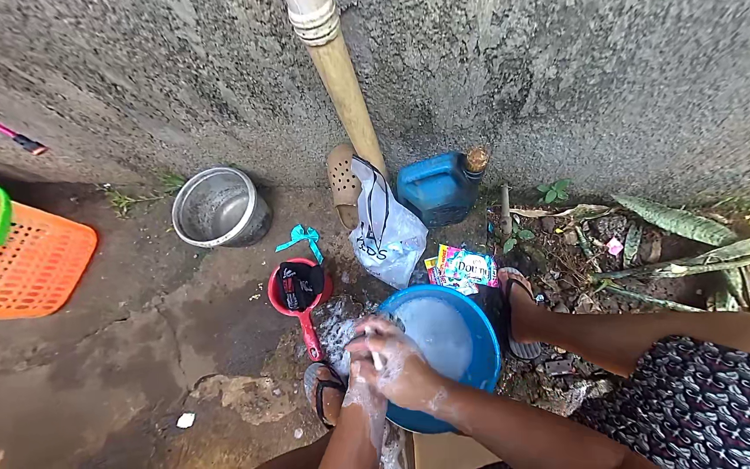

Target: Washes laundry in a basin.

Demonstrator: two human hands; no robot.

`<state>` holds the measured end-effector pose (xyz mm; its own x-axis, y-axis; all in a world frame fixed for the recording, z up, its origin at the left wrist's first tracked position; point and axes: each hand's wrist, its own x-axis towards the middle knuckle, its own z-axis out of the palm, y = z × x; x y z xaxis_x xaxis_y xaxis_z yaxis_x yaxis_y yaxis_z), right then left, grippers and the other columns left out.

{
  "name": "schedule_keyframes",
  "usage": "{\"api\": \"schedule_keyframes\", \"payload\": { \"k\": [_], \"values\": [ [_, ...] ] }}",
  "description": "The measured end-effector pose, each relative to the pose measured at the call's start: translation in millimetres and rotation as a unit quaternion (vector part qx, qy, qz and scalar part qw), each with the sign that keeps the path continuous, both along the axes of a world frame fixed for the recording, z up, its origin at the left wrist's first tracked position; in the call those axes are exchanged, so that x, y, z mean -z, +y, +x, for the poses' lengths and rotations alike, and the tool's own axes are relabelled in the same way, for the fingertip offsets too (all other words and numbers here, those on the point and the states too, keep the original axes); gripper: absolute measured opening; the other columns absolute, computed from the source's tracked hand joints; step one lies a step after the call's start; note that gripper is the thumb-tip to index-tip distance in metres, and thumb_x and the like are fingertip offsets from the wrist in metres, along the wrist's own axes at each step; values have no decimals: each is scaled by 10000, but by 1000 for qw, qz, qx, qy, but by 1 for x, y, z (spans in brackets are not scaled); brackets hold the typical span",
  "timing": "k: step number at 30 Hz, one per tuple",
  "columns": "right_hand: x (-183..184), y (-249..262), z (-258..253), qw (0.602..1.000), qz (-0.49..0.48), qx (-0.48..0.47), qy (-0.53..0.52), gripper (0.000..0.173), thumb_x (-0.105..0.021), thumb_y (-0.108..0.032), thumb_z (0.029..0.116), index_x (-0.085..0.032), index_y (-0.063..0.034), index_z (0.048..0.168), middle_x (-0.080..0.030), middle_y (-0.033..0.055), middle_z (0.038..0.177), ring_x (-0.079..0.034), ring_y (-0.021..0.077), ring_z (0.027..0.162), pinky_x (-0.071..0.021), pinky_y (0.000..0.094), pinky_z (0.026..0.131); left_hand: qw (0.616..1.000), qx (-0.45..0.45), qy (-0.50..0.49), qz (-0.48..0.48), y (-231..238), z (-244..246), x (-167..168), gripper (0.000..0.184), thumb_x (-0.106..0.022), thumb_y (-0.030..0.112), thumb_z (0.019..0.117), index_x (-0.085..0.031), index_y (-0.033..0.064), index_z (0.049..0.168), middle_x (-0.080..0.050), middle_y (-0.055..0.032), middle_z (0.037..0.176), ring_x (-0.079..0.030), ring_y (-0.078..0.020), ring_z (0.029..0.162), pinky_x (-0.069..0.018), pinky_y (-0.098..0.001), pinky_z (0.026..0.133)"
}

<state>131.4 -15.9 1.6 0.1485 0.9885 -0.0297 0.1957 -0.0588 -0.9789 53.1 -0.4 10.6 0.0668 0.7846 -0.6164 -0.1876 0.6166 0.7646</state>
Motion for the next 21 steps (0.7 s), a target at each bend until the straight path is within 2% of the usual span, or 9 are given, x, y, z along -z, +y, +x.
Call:
{"api": "schedule_keyframes", "payload": {
  "k": [2, 4, 6, 8, 11, 14, 17, 19, 21],
  "values": [
    [-4, 13, 39, 997, 18, 74, 15, 202, -682, -78, 905, -749, 0, 1078, -680, 162, 1187, -639, 216, 1144, -530, 365, 1005, 991, -63, -121, -6, 18, 7, 27, 290, -266, 173, 1109, -539, 91, 1158, -645, -29, 961, -640, -101, 884, -567, -287, 775],
    [-1, 29, 99, 988, -57, 141, 15, 246, -643, -123, 980, -701, 0, 1185, -679, 158, 1196, -658, 215, 1092, -548, 395, 955, 975, -60, -208, -43, 26, 2, 32, 405, -170, 331, 1118, -519, 150, 1217, -645, -33, 1060, -630, -156, 1019, -553, -384, 889],
    [27, 44, 155, 963, -172, 201, 40, 319, -633, -207, 1008, -656, -49, 1284, -683, 151, 1201, -647, 240, 1029, -528, 457, 870, 967, -53, -239, -66, 31, -3, 37, 479, -193, 418, 1110, -569, 156, 1250, -684, -46, 1120, -647, -177, 1084, -555, -410, 937],
    [74, 57, 196, 930, -264, 245, 72, 390, -657, -287, 1002, -637, -68, 1325, -659, 159, 1290, -614, 291, 1171, -488, 539, 973, 973, -32, -215, -72, 29, -7, 41, 468, -159, 401, 1108, -530, 160, 1262, -650, -35, 1125, -619, -158, 1073, -543, -393, 925],
    [114, 62, 217, 916, -313, 238, 73, 610, -604, -430, 1029, -475, -92, 1520, -477, 178, 1546, -429, 351, 1440, -346, 612, 1150, 986, 11, -158, -50, 25, -18, 47, 349, -243, 198, 1101, -484, 89, 1329, -600, -71, 1151, -584, -156, 1066, -527, -369, 922],
    [92, 59, 200, 946, -217, 238, -37, 572, -568, -434, 1031, -505, -118, 1503, -499, 172, 1524, -479, 338, 1401, -401, 591, 1126, 987, 36, -159, -10, 25, -31, 58, 293, -349, 92, 1050, -510, 69, 1294, -628, -60, 1126, -607, -131, 1058, -542, -333, 919],
    [47, 55, 132, 981, -13, 164, -104, 370, -569, -235, 1036, -626, -45, 1349, -620, 157, 1375, -604, 257, 1264, -516, 470, 1058, 990, 93, -97, 45, 24, -38, 59, 317, -509, -28, 973, -524, 13, 1287, -638, -72, 1107, -622, -116, 1042, -554, -301, 908],
    [29, 43, 64, 993, 35, 71, -85, 446, -581, -296, 1022, -615, -59, 1398, -534, 133, 1508, -481, 254, 1422, -423, 465, 1178, 990, 117, -69, 42, 21, -40, 51, 323, -498, -5, 992, -512, 3, 1315, -640, -72, 1129, -622, -98, 1051, -550, -274, 912],
    [12, 22, 3, 996, 24, -30, -81, 654, -559, -429, 1006, -479, -40, 1525, -351, 201, 1634, -280, 349, 1543, -229, 589, 1252, 994, 104, -34, -21, 16, -40, 24, 326, -349, 53, 1088, -423, -2, 1400, -585, -90, 1220, -574, -71, 1088, -488, -223, 945]
  ]
}}
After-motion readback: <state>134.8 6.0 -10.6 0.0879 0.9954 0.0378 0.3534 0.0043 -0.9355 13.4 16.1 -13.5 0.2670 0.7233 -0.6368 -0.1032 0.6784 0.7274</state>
